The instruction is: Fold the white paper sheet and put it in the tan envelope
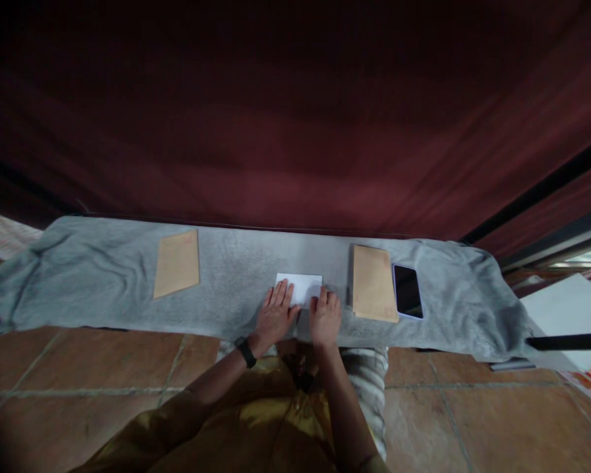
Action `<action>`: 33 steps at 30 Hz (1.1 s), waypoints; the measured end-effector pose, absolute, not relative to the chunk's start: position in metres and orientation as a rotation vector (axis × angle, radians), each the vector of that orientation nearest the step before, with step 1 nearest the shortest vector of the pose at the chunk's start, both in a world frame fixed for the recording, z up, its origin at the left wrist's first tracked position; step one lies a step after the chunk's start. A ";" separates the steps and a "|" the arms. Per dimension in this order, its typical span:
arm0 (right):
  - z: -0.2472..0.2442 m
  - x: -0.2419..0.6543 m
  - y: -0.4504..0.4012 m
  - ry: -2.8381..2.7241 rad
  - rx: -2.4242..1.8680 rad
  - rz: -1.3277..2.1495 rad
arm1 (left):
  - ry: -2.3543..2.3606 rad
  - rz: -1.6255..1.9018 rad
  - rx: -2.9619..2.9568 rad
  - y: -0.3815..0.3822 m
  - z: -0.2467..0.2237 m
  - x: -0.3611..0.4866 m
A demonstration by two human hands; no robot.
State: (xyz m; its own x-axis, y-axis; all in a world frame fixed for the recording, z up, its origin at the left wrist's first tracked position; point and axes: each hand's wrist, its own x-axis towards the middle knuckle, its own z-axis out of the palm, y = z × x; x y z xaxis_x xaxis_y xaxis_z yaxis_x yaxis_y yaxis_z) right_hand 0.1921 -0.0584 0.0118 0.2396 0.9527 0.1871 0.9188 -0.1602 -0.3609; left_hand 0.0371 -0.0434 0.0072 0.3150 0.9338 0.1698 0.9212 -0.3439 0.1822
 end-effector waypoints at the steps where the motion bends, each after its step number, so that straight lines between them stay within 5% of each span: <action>1: 0.011 0.192 -0.058 -1.730 -2.080 0.097 | 1.790 0.367 2.495 -0.047 0.005 0.037; 7: 0.003 0.178 -0.060 -1.978 -1.768 0.142 | 1.792 0.338 2.464 -0.046 0.001 0.037; 33: 0.006 0.167 -0.046 -1.914 -1.969 0.063 | 1.834 0.317 2.420 -0.023 0.007 0.044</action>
State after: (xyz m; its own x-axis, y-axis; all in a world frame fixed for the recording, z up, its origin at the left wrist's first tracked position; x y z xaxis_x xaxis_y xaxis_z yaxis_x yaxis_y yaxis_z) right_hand 0.1672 -0.0464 0.0062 0.0655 0.9695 0.2362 0.9518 0.0104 -0.3066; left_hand 0.0435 -0.0230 0.0072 0.2580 0.9597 0.1113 0.9413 -0.2757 0.1948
